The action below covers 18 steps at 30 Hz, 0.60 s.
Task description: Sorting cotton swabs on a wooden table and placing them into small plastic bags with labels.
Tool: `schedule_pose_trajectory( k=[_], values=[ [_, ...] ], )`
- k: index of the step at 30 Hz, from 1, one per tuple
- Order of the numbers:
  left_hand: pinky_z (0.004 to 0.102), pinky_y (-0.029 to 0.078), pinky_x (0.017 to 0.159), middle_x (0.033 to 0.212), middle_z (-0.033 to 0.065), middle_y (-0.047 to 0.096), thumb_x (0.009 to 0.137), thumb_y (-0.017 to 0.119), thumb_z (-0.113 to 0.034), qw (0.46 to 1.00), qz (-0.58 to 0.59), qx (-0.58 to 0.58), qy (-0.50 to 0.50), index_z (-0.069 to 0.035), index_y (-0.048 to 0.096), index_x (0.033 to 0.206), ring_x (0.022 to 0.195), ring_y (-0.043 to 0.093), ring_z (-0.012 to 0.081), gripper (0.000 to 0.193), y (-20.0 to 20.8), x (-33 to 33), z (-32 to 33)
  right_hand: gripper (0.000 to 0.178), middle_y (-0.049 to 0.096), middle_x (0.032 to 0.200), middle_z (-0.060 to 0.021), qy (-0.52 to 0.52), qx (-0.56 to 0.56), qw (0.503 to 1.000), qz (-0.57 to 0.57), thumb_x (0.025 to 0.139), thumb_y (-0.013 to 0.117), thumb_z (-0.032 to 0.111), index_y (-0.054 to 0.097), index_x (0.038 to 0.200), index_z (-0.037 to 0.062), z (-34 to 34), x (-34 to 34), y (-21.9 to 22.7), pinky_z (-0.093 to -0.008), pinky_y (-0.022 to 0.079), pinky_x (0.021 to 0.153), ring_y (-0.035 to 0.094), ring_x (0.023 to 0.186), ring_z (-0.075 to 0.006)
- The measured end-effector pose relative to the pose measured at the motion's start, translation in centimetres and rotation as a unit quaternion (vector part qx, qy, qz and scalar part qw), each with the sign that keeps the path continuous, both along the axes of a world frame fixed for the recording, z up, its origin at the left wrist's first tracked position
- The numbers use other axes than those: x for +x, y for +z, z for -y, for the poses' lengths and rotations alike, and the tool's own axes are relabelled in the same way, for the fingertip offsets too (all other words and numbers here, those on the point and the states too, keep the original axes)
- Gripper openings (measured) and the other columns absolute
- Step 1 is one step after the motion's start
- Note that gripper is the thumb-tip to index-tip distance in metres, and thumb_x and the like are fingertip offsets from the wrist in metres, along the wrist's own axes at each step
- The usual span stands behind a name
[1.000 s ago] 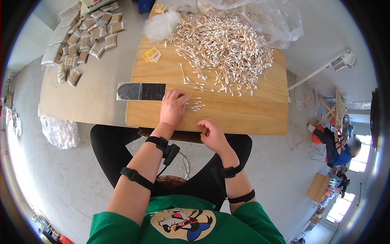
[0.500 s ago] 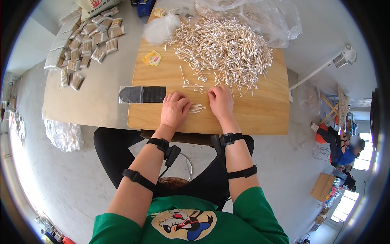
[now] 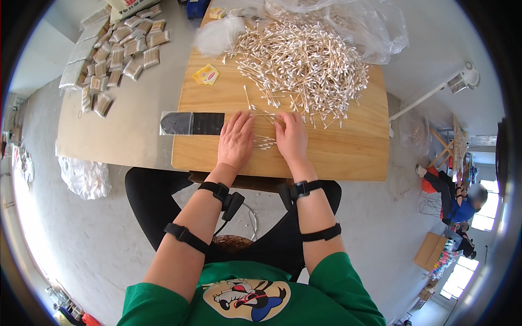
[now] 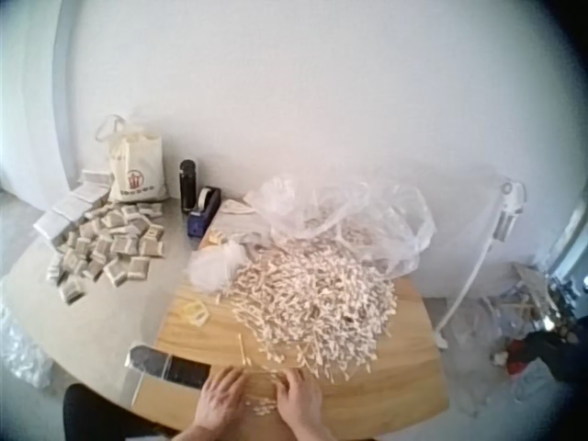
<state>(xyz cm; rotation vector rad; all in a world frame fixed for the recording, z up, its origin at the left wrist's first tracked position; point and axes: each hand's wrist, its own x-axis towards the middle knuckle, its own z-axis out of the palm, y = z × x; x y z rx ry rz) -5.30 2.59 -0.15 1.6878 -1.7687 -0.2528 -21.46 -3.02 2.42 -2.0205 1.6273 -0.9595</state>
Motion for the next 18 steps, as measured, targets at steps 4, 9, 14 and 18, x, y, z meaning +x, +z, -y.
schedule_pose_trajectory(
  k=[4, 9, 14, 18],
  values=[
    [0.0437, 0.034, 0.113, 0.14, 0.0074, 0.056, 0.093, 0.058, -0.017, 1.0, 0.02, 0.019, -0.005, -0.009, 0.058, 0.132, 0.135, 0.046, 0.0264, 0.039, 0.1, 0.0, -0.1, 0.009, 0.059, 0.091, -0.0067, 0.092, -0.061, 0.989, -0.103, 0.084, 0.071, 0.01, 0.064, 0.089, 0.0092, 2.0, 0.6, 0.3, -0.0424, 0.052, 0.069, 0.062, 0.087, -0.0295],
    [0.043, 0.034, 0.113, 0.138, 0.0077, 0.057, 0.094, 0.057, -0.018, 1.0, 0.011, 0.014, -0.003, -0.007, 0.058, 0.131, 0.134, 0.047, 0.0255, 0.038, 0.1, 0.1, 0.0, 0.008, 0.059, 0.092, -0.0063, 0.14, -0.065, 0.974, -0.169, 0.084, 0.07, 0.01, 0.063, 0.088, 0.0105, 1.7, 0.9, 0.6, -0.0418, 0.052, 0.07, 0.062, 0.088, -0.0287],
    [0.043, 0.035, 0.112, 0.134, 0.0098, 0.059, 0.093, 0.058, -0.016, 1.0, 0.007, 0.0, -0.008, -0.006, 0.057, 0.132, 0.132, 0.048, 0.0258, 0.04, 0.4, 0.0, -0.1, 0.007, 0.058, 0.091, -0.0064, 0.101, -0.059, 0.982, -0.15, 0.083, 0.069, 0.009, 0.062, 0.085, 0.0106, 0.6, 1.1, 0.4, -0.0416, 0.052, 0.07, 0.062, 0.088, -0.0288],
    [0.0443, 0.039, 0.108, 0.13, 0.0149, 0.059, 0.09, 0.058, -0.006, 0.998, -0.064, 0.001, 0.019, -0.005, 0.049, 0.137, 0.125, 0.053, 0.0313, 0.048, 0.1, 0.3, -0.1, 0.008, 0.058, 0.091, -0.0065, 0.117, -0.057, 0.976, -0.173, 0.084, 0.069, 0.01, 0.062, 0.085, 0.0109, 0.3, 1.4, 0.3, -0.0422, 0.052, 0.07, 0.062, 0.088, -0.0289]
  ],
)
